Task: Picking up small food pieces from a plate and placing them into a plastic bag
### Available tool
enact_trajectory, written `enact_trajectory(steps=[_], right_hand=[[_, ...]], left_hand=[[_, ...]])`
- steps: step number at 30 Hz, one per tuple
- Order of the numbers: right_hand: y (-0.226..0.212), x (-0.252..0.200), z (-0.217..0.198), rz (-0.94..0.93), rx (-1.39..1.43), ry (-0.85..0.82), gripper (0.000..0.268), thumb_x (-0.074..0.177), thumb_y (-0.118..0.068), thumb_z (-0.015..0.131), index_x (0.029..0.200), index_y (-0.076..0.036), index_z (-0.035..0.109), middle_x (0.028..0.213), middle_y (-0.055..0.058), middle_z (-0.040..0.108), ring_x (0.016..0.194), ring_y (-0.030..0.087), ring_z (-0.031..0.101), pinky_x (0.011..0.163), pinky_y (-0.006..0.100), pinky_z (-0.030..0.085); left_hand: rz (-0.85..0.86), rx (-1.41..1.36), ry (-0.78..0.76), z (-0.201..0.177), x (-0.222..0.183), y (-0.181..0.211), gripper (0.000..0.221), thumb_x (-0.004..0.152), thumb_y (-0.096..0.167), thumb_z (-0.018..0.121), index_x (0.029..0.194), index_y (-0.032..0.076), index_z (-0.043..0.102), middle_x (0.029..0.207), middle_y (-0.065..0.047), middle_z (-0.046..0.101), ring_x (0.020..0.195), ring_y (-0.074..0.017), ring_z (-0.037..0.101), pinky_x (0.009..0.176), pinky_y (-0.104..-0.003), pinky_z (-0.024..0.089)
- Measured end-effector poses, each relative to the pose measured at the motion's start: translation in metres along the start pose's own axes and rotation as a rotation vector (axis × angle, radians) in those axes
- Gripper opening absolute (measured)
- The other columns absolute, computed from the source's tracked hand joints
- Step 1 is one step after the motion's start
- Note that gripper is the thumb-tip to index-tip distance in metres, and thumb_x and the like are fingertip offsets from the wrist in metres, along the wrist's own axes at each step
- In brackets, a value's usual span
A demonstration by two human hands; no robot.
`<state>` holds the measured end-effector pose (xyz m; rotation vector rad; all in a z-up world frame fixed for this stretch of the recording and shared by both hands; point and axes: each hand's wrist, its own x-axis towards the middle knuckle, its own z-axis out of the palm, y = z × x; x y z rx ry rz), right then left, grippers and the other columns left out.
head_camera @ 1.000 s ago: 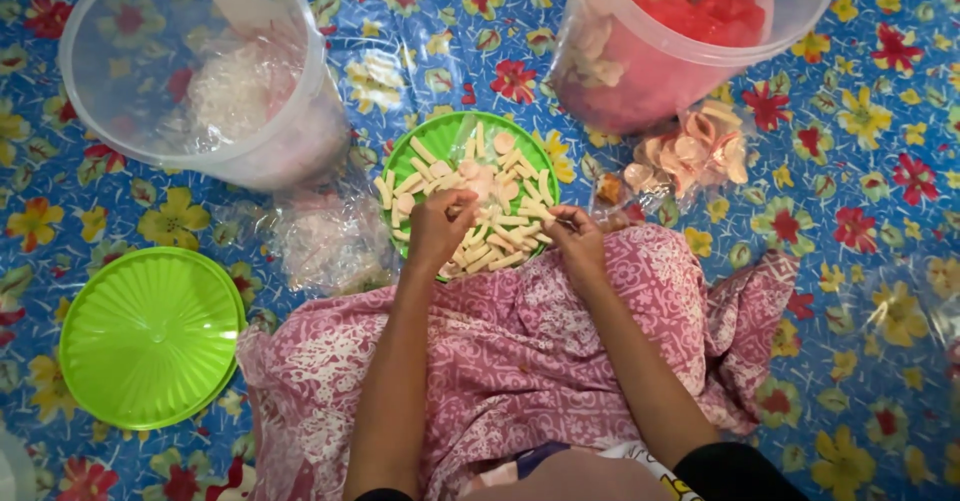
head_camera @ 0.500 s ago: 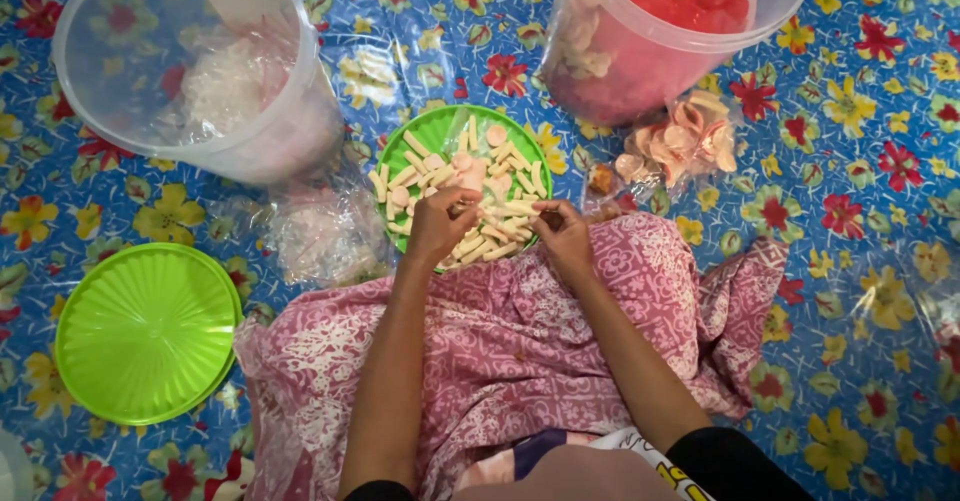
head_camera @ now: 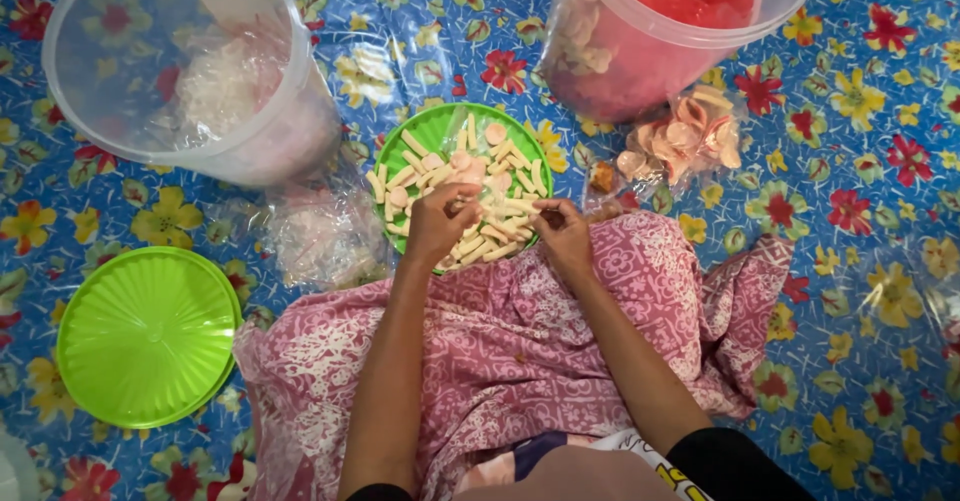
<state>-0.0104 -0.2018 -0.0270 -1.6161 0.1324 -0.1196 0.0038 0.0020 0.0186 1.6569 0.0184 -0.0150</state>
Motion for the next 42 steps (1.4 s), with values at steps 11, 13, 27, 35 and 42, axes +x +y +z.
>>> enact_trajectory(steps=[11, 13, 27, 35, 42], right_hand=[[0.001, 0.002, 0.001, 0.048, 0.088, -0.027, 0.025, 0.074, -0.002, 0.072, 0.098, -0.004, 0.065, 0.079, 0.003, 0.06, 0.07, 0.007, 0.058, 0.065, 0.019, 0.052], [-0.001, 0.001, 0.002, 0.047, 0.097, -0.03, 0.025, 0.074, -0.002, 0.072, 0.097, -0.004, 0.066, 0.08, 0.004, 0.061, 0.071, 0.007, 0.058, 0.066, 0.02, 0.052], [-0.009, 0.001, 0.007, 0.035, 0.185, -0.11, 0.026, 0.076, -0.002, 0.073, 0.1, -0.001, 0.063, 0.079, 0.004, 0.058, 0.072, 0.007, 0.057, 0.065, 0.018, 0.051], [-0.016, -0.001, 0.01, 0.055, 0.186, -0.14, 0.026, 0.075, -0.004, 0.074, 0.1, -0.003, 0.065, 0.076, 0.002, 0.061, 0.069, 0.005, 0.058, 0.065, 0.018, 0.05], [-0.032, -0.001, 0.009, 0.111, 0.142, -0.211, 0.022, 0.079, -0.007, 0.071, 0.1, -0.001, 0.066, 0.077, 0.004, 0.063, 0.066, 0.007, 0.06, 0.06, 0.019, 0.053]], left_hand=[[0.221, 0.251, 0.028, 0.001, 0.001, -0.006, 0.032, 0.07, 0.008, 0.077, 0.101, 0.011, 0.069, 0.084, -0.013, 0.066, 0.08, -0.0295, 0.066, 0.068, -0.037, 0.054], [0.226, 0.267, 0.031, 0.003, 0.001, -0.006, 0.032, 0.07, 0.01, 0.077, 0.101, 0.013, 0.069, 0.083, -0.012, 0.065, 0.081, -0.0292, 0.065, 0.07, -0.038, 0.054], [0.254, 0.266, -0.024, 0.007, 0.009, -0.016, 0.041, 0.06, 0.013, 0.08, 0.1, 0.017, 0.07, 0.087, -0.006, 0.066, 0.09, -0.0246, 0.064, 0.082, -0.035, 0.05], [0.09, 0.248, -0.123, 0.013, 0.003, -0.01, 0.053, 0.061, 0.01, 0.082, 0.11, 0.02, 0.066, 0.088, -0.009, 0.067, 0.08, -0.0243, 0.065, 0.067, -0.031, 0.056], [0.123, 0.229, -0.189, 0.016, 0.001, -0.006, 0.048, 0.062, 0.006, 0.08, 0.107, 0.016, 0.067, 0.08, -0.013, 0.066, 0.073, -0.0282, 0.065, 0.063, -0.033, 0.056]])
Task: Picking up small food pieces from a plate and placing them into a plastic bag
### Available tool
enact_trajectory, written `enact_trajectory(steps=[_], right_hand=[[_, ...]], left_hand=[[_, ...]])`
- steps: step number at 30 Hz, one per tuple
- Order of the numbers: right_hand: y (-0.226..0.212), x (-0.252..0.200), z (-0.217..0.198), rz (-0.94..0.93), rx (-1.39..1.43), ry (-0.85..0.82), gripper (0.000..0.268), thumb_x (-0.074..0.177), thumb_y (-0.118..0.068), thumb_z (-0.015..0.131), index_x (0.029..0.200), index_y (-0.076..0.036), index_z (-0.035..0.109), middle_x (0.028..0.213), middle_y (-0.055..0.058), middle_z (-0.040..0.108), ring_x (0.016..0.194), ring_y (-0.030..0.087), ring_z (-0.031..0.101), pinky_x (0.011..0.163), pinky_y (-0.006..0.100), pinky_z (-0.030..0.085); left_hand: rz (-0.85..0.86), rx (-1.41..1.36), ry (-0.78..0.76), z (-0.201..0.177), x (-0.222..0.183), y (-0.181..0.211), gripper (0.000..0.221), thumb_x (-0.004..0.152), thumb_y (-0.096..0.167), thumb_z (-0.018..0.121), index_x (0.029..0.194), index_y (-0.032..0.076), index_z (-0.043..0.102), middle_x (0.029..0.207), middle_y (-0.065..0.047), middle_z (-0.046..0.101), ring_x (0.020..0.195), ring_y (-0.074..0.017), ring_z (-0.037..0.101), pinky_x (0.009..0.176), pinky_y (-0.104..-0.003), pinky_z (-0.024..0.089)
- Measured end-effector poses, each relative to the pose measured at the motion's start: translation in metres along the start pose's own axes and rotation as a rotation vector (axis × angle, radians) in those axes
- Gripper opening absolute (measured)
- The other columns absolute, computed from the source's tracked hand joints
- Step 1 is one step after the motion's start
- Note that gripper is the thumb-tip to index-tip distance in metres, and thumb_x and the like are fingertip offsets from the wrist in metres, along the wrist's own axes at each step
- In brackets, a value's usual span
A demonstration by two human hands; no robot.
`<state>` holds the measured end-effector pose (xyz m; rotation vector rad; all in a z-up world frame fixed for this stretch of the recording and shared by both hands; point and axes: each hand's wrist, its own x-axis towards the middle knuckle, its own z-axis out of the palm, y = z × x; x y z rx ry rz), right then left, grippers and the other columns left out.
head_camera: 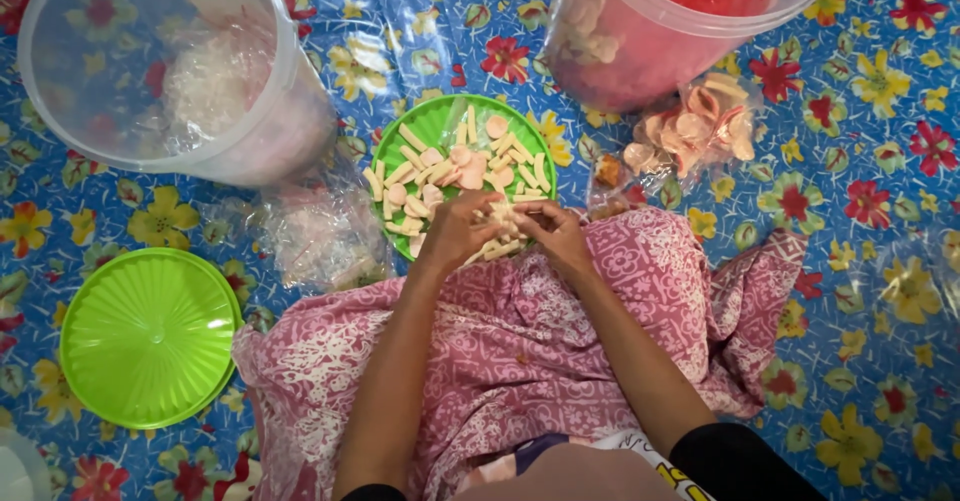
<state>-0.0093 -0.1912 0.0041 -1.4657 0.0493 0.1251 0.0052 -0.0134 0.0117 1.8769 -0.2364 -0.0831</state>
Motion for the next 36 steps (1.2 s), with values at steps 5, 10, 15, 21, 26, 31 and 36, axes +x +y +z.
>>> enact_trajectory(steps=[5, 10, 15, 21, 26, 31, 36], right_hand=[[0.037, 0.008, -0.01, -0.009, 0.021, -0.003, 0.023, 0.076, -0.007, 0.074, 0.095, 0.002, 0.066, 0.083, 0.006, 0.06, 0.067, 0.011, 0.064, 0.059, 0.023, 0.055], [0.067, 0.015, -0.02, -0.065, 0.025, -0.025, 0.019, 0.076, -0.003, 0.073, 0.092, 0.005, 0.065, 0.089, 0.01, 0.055, 0.068, 0.017, 0.065, 0.058, 0.027, 0.057], [0.071, 0.013, -0.022, -0.07, -0.076, 0.061, 0.015, 0.076, -0.005, 0.075, 0.086, 0.0, 0.064, 0.088, 0.006, 0.055, 0.074, 0.012, 0.062, 0.062, 0.024, 0.054], [0.055, 0.009, -0.016, -0.026, -0.114, 0.163, 0.015, 0.078, -0.01, 0.074, 0.086, -0.003, 0.063, 0.077, 0.004, 0.057, 0.067, 0.01, 0.058, 0.058, 0.02, 0.05], [0.05, 0.005, -0.016, -0.006, -0.049, 0.145, 0.013, 0.081, -0.01, 0.07, 0.09, -0.007, 0.061, 0.075, 0.0, 0.06, 0.068, 0.007, 0.057, 0.06, 0.018, 0.047], [0.061, 0.009, -0.018, -0.016, 0.007, 0.113, 0.013, 0.087, -0.012, 0.064, 0.095, -0.009, 0.055, 0.078, 0.001, 0.064, 0.07, 0.006, 0.059, 0.062, 0.017, 0.047], [0.025, -0.003, -0.009, -0.063, 0.069, 0.022, 0.045, 0.075, -0.004, 0.075, 0.11, -0.007, 0.047, 0.091, 0.005, 0.065, 0.079, 0.009, 0.062, 0.069, 0.02, 0.052]], left_hand=[[0.038, 0.038, -0.048, 0.008, -0.003, -0.011, 0.047, 0.063, 0.007, 0.079, 0.108, 0.015, 0.066, 0.081, -0.015, 0.066, 0.076, -0.0326, 0.065, 0.064, -0.037, 0.055], [0.068, 0.049, -0.065, 0.009, -0.004, -0.014, 0.05, 0.062, 0.006, 0.078, 0.11, 0.016, 0.065, 0.081, -0.013, 0.066, 0.076, -0.0302, 0.065, 0.064, -0.035, 0.055], [0.019, 0.081, -0.045, 0.001, -0.004, 0.001, 0.054, 0.07, 0.01, 0.076, 0.12, 0.021, 0.06, 0.086, -0.015, 0.065, 0.076, -0.0321, 0.066, 0.064, -0.037, 0.057], [0.088, 0.14, -0.031, 0.001, -0.005, -0.012, 0.054, 0.076, 0.007, 0.069, 0.126, 0.023, 0.054, 0.083, -0.01, 0.066, 0.076, -0.0309, 0.066, 0.063, -0.037, 0.056], [0.123, 0.144, -0.04, 0.001, -0.007, 0.002, 0.059, 0.074, 0.003, 0.067, 0.128, 0.02, 0.052, 0.1, -0.013, 0.065, 0.083, -0.0311, 0.065, 0.072, -0.04, 0.054], [0.036, 0.132, -0.03, -0.001, -0.01, -0.003, 0.059, 0.075, 0.009, 0.068, 0.129, 0.024, 0.05, 0.091, -0.013, 0.065, 0.074, -0.0313, 0.064, 0.067, -0.04, 0.053], [-0.152, -0.254, -0.008, -0.004, -0.009, 0.011, 0.049, 0.084, -0.001, 0.06, 0.127, 0.02, 0.052, 0.091, -0.021, 0.063, 0.066, -0.0236, 0.068, 0.058, -0.026, 0.059]])
